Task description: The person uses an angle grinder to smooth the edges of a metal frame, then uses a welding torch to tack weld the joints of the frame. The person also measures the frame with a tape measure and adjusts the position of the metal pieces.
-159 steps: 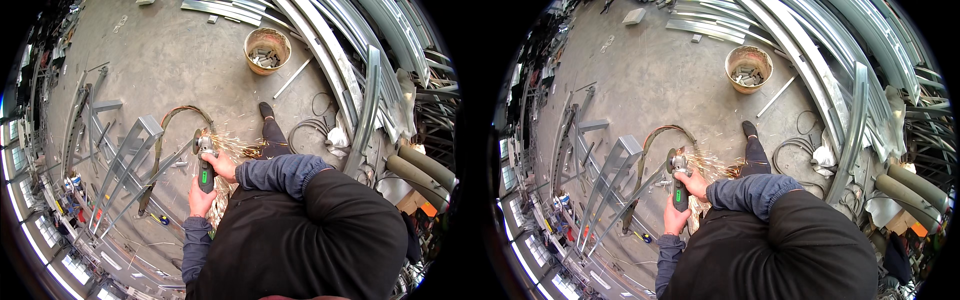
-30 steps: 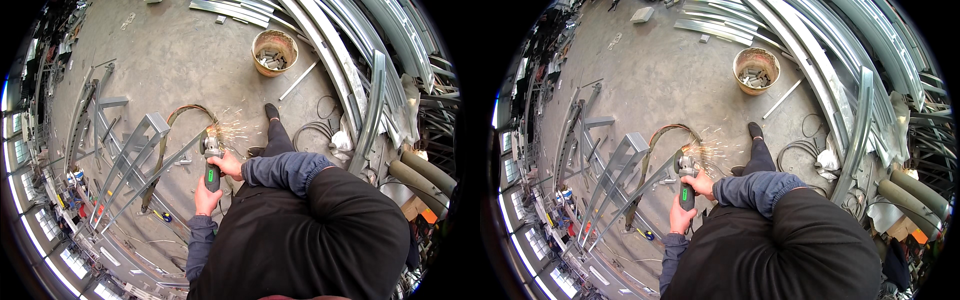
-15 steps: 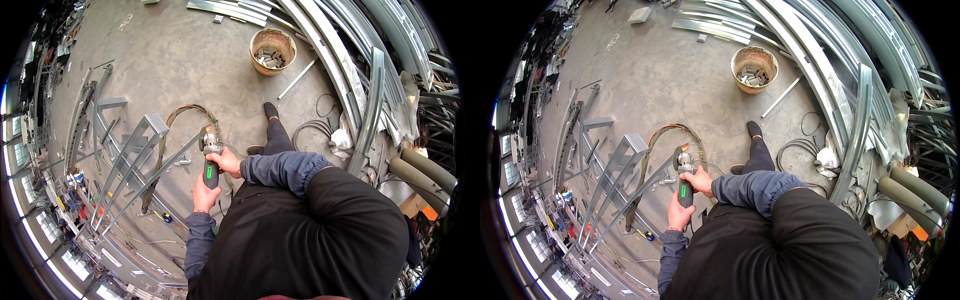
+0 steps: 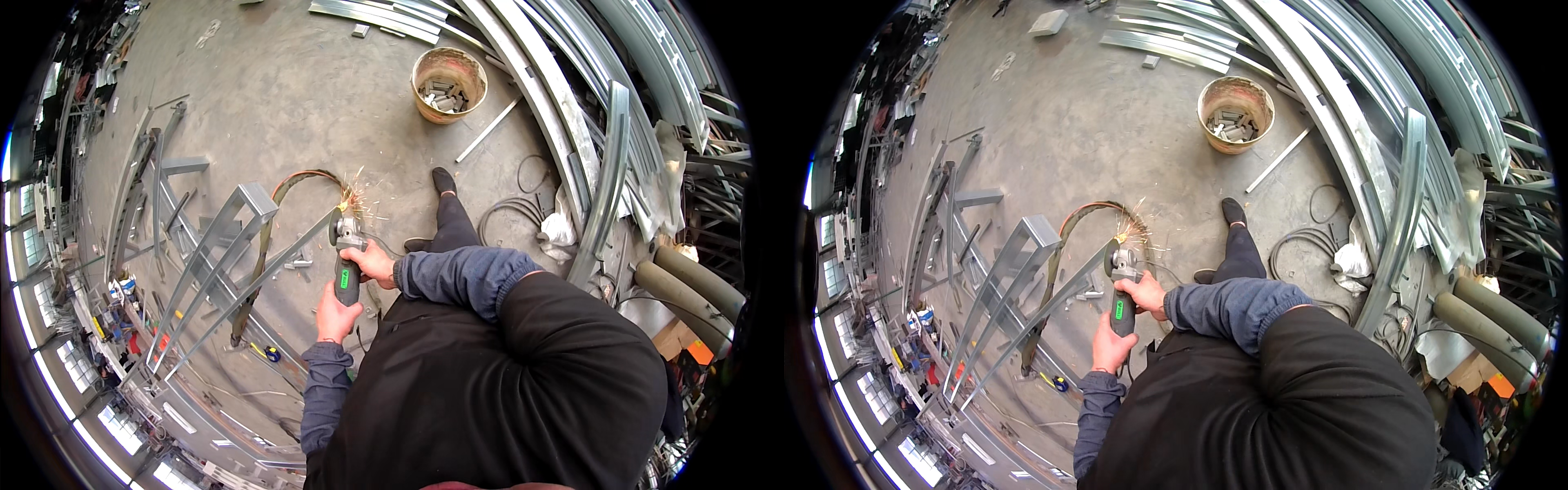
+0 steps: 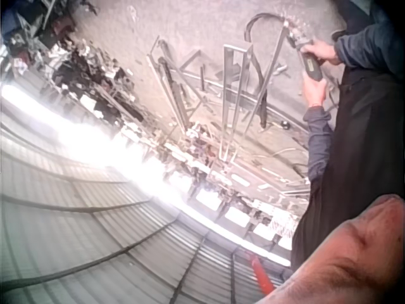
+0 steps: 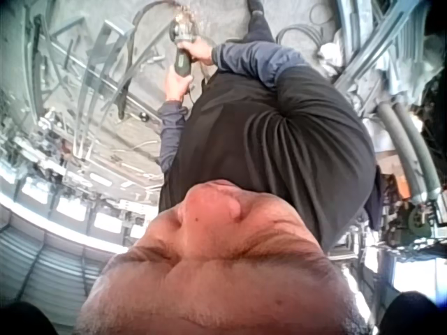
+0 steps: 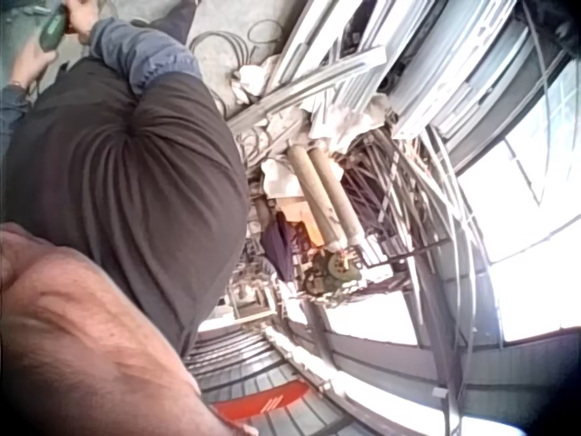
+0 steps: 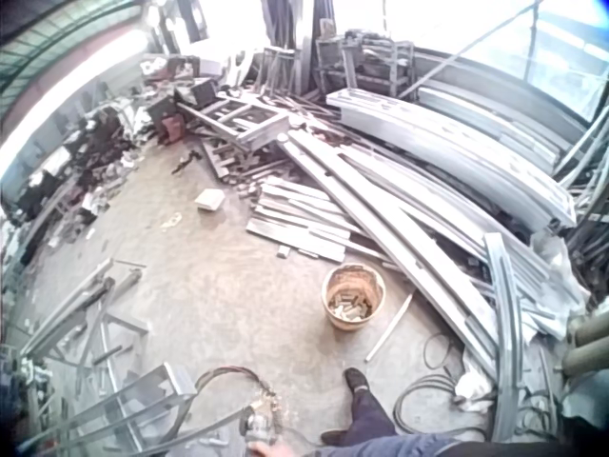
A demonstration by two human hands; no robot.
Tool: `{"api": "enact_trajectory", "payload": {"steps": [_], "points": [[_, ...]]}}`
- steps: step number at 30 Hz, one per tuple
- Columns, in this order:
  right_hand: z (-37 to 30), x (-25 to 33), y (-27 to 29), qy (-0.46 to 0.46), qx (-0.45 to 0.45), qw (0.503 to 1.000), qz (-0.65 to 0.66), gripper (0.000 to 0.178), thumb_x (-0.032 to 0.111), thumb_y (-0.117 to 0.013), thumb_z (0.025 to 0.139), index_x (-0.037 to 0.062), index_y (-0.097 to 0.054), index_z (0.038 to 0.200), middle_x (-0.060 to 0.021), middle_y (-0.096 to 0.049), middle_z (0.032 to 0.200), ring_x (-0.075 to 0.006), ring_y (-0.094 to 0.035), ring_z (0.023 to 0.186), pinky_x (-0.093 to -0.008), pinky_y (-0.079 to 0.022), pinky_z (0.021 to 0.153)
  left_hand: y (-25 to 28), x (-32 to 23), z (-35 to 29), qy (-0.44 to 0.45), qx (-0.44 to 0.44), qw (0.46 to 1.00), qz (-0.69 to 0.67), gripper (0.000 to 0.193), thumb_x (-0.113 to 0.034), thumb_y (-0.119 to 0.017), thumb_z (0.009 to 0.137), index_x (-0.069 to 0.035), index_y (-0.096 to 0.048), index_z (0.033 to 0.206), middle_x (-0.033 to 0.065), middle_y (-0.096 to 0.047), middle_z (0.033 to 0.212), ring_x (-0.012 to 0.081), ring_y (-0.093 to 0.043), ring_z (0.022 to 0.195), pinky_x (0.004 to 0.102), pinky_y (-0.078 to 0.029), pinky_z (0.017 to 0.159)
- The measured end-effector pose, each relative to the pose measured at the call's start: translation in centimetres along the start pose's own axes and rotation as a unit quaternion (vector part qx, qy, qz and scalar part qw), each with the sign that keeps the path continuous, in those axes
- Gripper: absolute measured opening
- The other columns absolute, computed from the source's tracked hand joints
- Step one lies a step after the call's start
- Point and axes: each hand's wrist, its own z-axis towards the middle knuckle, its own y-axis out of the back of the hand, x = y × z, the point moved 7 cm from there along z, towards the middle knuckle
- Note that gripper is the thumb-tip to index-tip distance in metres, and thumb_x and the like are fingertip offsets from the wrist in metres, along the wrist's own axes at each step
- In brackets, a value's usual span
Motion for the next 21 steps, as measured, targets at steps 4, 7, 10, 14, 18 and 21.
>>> {"api": "enact_trajectory", "payload": {"steps": [4, 7, 10, 14, 18, 21], "points": [[-0.8, -2.4, 0.6, -0.066, 0.045, 0.996, -0.035, 0.053, 0.042, -0.079, 0.086, 0.0037, -0.067, 0.122, -0.0100, -0.073, 0.109, -0.0264, -0.074, 0.094, -0.0482, -0.059, 0.083, -1.9, 2.9, -1.7, 0.036, 0.026, 0.999, 0.010, 0.078, -0.025, -0.081, 0.070, -0.005, -0.053, 0.139, 0.0240, -0.073, 0.112, 0.0404, -0.073, 0.102, 0.0476, -0.056, 0.087], [-2.3, -4.2, 0.0, -0.099, 0.130, 0.984, -0.064, 0.061, 0.051, -0.082, 0.086, 0.0064, -0.067, 0.125, -0.0101, -0.073, 0.111, -0.0268, -0.073, 0.100, -0.0461, -0.059, 0.084, -2.0, 3.6, -4.5, 0.034, 0.018, 0.999, -0.001, 0.078, -0.023, -0.084, 0.070, -0.007, -0.053, 0.139, 0.0259, -0.073, 0.110, 0.0418, -0.073, 0.101, 0.0483, -0.057, 0.086], [-3.5, -6.0, -0.6, -0.088, 0.162, 0.974, -0.131, 0.056, 0.047, -0.083, 0.087, 0.0094, -0.066, 0.125, -0.0049, -0.071, 0.108, -0.0198, -0.068, 0.096, -0.0413, -0.057, 0.084, -2.4, 5.1, -7.0, 0.000, -0.008, 0.999, -0.050, 0.071, -0.019, -0.084, 0.071, -0.006, -0.055, 0.134, 0.0258, -0.073, 0.102, 0.0423, -0.073, 0.095, 0.0486, -0.057, 0.083], [-6.2, -3.1, -1.8, -0.003, 0.148, 0.983, -0.112, 0.042, 0.035, -0.082, 0.090, 0.0100, -0.065, 0.120, -0.0036, -0.069, 0.103, -0.0187, -0.068, 0.094, -0.0412, -0.057, 0.083, -3.2, 6.8, -6.4, -0.048, -0.032, 0.997, -0.050, 0.069, -0.027, -0.081, 0.073, -0.004, -0.053, 0.132, 0.0275, -0.069, 0.114, 0.0465, -0.067, 0.107, 0.0513, -0.055, 0.090], [-6.2, 1.5, -7.7, 0.059, 0.199, 0.965, -0.160, 0.033, 0.016, -0.082, 0.089, 0.0053, -0.064, 0.115, -0.0059, -0.069, 0.100, -0.0212, -0.070, 0.087, -0.0397, -0.061, 0.075, 2.9, 3.7, -8.2, -0.033, -0.103, 0.987, -0.118, 0.071, -0.033, -0.082, 0.077, -0.005, -0.053, 0.135, 0.0247, -0.069, 0.119, 0.0449, -0.066, 0.112, 0.0509, -0.055, 0.092], [-5.6, 1.1, -11.7, 0.077, 0.287, 0.931, -0.211, 0.034, 0.008, -0.073, 0.090, 0.0093, -0.058, 0.121, -0.0050, -0.064, 0.110, -0.0233, -0.067, 0.100, -0.0449, -0.060, 0.086, 3.7, 6.3, -9.7, -0.001, -0.161, 0.979, -0.127, 0.075, -0.034, -0.083, 0.077, -0.006, -0.051, 0.139, 0.0242, -0.067, 0.125, 0.0435, -0.065, 0.117, 0.0507, -0.054, 0.095]]}}
